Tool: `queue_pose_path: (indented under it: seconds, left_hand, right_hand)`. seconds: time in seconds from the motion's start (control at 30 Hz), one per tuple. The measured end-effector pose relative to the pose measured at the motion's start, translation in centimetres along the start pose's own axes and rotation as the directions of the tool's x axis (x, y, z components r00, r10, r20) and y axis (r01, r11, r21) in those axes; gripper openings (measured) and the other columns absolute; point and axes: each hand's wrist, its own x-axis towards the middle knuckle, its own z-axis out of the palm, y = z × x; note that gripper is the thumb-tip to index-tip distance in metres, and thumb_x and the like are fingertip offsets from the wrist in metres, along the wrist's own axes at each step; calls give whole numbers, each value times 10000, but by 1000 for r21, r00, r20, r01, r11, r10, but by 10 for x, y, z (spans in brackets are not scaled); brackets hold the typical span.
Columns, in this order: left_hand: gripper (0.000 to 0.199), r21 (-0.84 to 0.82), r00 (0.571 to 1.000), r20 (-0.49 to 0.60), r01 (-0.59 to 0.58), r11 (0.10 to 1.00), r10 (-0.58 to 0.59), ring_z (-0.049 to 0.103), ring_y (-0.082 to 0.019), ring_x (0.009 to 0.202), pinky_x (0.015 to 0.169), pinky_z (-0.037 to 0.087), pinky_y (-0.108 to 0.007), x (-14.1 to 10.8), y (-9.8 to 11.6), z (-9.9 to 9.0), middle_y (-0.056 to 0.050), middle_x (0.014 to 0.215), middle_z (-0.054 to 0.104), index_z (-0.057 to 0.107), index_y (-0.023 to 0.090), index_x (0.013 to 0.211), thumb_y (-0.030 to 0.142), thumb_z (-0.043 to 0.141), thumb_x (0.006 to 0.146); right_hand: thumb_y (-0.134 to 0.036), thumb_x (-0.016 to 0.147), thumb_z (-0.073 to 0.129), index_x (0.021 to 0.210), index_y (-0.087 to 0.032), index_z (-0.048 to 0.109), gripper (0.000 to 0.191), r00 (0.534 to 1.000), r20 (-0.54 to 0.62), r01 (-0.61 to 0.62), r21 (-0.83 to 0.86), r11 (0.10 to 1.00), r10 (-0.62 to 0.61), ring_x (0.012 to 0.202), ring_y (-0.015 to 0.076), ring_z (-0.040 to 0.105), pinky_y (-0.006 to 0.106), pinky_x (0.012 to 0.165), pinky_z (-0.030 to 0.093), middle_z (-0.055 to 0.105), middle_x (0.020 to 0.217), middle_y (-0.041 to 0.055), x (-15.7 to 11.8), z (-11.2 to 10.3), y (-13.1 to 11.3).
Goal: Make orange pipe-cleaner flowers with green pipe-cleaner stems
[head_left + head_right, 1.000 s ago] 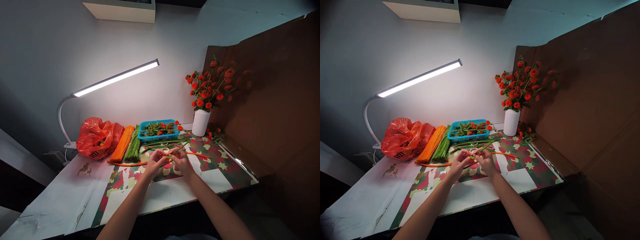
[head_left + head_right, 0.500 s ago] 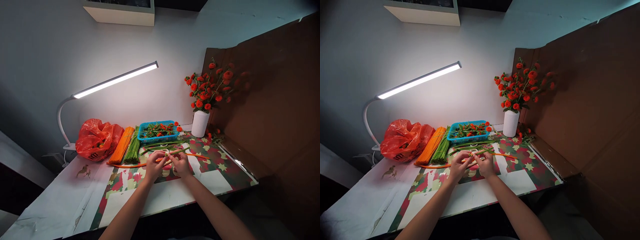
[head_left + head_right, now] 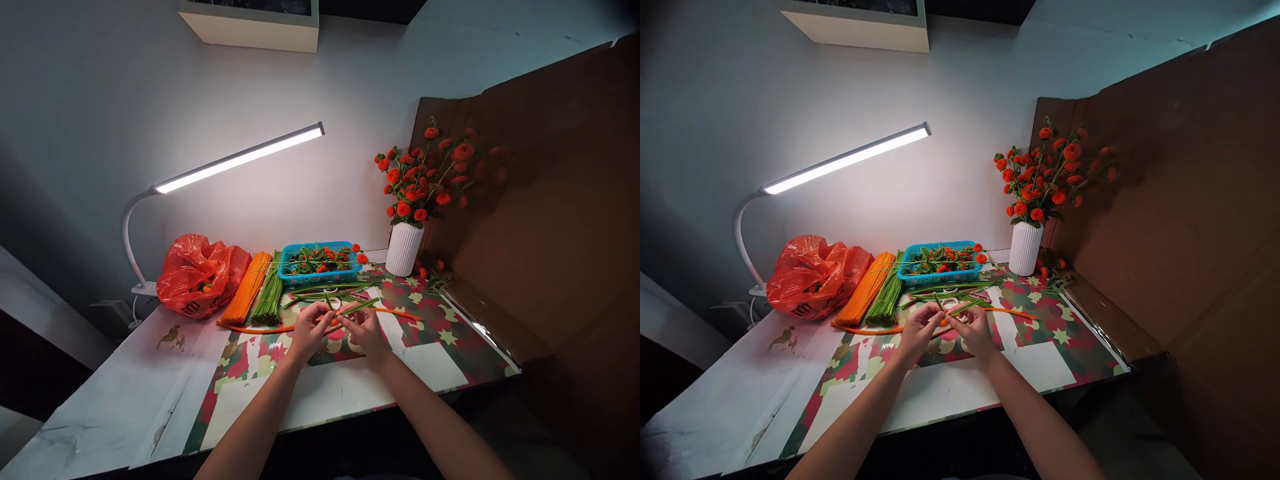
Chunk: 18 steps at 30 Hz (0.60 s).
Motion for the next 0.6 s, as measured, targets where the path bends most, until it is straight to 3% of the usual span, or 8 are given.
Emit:
queue_pose_path:
  seconds: [0.13,0.33,0.5,0.6]
  left_hand:
    - [202,10,1000,11,-14,1000,14,538,-125,660,597,461,-223,0,2,-2,-17,723,562,602,150,737,343,624,791]
    - [198,-2,999,12,-34,999,34,559,-137,684,605,481,-235,0,1,-3,-35,759,585,626,151,772,348,628,792]
    - [196,-1,999,22,-33,999,33,588,-158,722,630,493,-253,-1,-1,-4,-55,786,613,648,153,784,349,646,778]
    - [198,-34,1000,11,-7,999,8,587,-154,715,643,490,-255,0,-3,-4,-47,773,613,646,154,766,352,656,769]
  right_hand:
    - [-329,676,723,730,-190,664,160,1000,2,8,-30,1000,-8,574,137,563,228,434,406,657,753,33,-1,-1,1]
    - [-365,654,738,730,-186,648,214,994,-109,-30,29,999,33,580,148,570,231,432,401,666,714,31,1,1,9]
    - [-390,663,735,720,-179,655,232,996,-74,-47,26,999,49,587,157,583,243,456,427,675,706,38,2,0,10]
    - [-367,675,737,722,-192,672,193,1000,-24,-1,-17,1000,1,676,182,615,275,555,481,679,731,42,1,-3,5]
